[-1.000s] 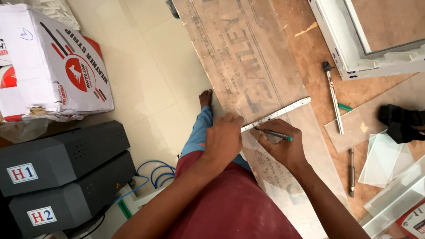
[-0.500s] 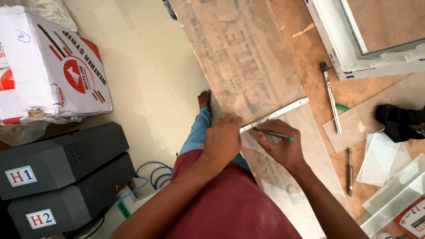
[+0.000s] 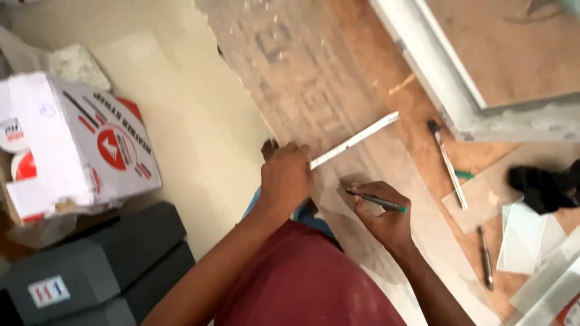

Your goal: The person measures a window frame and a glass sheet with a tape measure, marking the glass with a pen. They score the glass using a glass cutter and a ruler, then snap the glass by hand before holding up the cut pieces.

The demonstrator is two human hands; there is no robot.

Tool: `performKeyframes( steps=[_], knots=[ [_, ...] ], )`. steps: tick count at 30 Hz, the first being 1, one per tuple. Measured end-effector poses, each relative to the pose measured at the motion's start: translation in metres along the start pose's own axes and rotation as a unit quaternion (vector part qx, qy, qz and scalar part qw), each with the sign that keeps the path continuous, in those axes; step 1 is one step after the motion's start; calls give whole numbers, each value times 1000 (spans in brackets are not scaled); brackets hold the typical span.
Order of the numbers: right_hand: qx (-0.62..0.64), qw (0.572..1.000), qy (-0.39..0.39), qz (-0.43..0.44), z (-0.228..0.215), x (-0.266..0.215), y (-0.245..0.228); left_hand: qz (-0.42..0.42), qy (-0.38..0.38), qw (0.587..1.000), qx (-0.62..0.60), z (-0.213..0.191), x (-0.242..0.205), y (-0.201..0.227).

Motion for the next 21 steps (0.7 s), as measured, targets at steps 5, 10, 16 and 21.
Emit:
performKeyframes(
  steps=[5, 10, 16, 21],
  knots=[
    [-38, 999, 18, -9, -6, 37, 4, 0, -38, 999, 11, -2, 28, -12],
    [-16, 999, 46, -3, -24, 68, 22, -17, -56, 998, 21, -2, 28, -25],
    [-50, 998, 6, -42, -26, 106, 18, -1, -5, 999, 32, -2, 21, -30],
    [-45, 997, -29, -60, -19, 121, 13, -23, -18, 1000, 7, -3, 17, -29]
  ],
)
Point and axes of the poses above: each hand's wrist, its own x-axis towards the middle knuckle, its own z-axis out of the palm, y = z × x, the point moved 4 cm from there along x, towards the middle knuckle, and after that the axes turned 9 degrees about x, right-handed, at the moved point
